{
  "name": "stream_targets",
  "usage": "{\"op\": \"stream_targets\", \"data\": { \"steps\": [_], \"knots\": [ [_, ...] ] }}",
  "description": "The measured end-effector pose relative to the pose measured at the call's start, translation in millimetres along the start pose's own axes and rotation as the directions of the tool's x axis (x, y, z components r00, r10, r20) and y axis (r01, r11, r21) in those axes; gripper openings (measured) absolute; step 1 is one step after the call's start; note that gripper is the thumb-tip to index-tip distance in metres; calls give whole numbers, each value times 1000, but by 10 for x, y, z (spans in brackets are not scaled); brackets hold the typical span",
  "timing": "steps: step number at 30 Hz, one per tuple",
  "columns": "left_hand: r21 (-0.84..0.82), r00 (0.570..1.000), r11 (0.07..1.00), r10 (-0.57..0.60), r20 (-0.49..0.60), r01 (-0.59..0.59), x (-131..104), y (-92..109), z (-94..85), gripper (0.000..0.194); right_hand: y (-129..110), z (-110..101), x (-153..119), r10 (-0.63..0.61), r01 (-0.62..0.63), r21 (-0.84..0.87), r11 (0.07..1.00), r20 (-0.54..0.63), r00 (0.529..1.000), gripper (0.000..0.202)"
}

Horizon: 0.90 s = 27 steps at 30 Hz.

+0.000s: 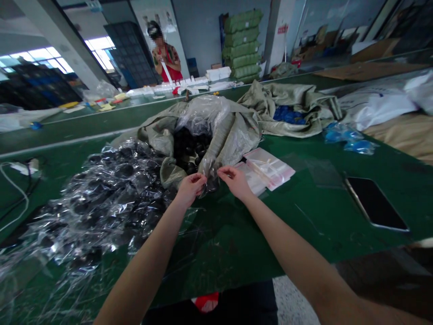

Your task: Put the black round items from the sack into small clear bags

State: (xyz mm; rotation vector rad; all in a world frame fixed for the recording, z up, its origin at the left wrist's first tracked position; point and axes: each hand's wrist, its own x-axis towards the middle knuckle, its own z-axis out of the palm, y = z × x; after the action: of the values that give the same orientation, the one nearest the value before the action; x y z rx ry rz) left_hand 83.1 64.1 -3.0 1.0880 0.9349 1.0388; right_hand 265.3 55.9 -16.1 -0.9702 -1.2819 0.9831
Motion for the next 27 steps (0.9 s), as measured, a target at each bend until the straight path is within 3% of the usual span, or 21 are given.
{"op": "stream_targets", "data": {
  "steps": [5, 11, 18, 21, 22, 24, 25, 27],
  "knots": [
    [-47, 999, 999, -2, -40, 1, -33, -4, -63, 41, 102, 16, -18, 116, -105, 181, 978, -52, 992, 19],
    [-100, 996, 995, -10, -89, 1, -81, -29, -131, 40, 180, 96, -40, 294, -235, 453, 860, -65, 953, 17],
    [-72, 997, 997, -32, -66, 28, -110, -82, -125, 38, 201, 113, -35, 272, -223, 399, 890, -71, 960, 26],
    [51, 994, 998, -27, -108, 32, -122, -68, -130, 37, 223, 105, -40, 236, -193, 347, 918, -86, 968, 30],
    [142, 987, 990, 21, -158, 2, -129, -43, -121, 35, 227, 104, -43, 225, -185, 330, 926, -89, 970, 30],
    [395, 938, 910, 238, -253, -124, -144, 39, -72, 29, 229, 100, -48, 200, -168, 288, 943, -87, 976, 30],
    [526, 894, 826, 375, -245, -202, -149, 90, -30, 25, 226, 97, -50, 188, -160, 263, 951, -83, 979, 29],
    [707, 820, 611, 566, -78, -355, -141, 188, 82, 16, 215, 87, -52, 168, -147, 214, 966, -83, 982, 28]
  ]
}}
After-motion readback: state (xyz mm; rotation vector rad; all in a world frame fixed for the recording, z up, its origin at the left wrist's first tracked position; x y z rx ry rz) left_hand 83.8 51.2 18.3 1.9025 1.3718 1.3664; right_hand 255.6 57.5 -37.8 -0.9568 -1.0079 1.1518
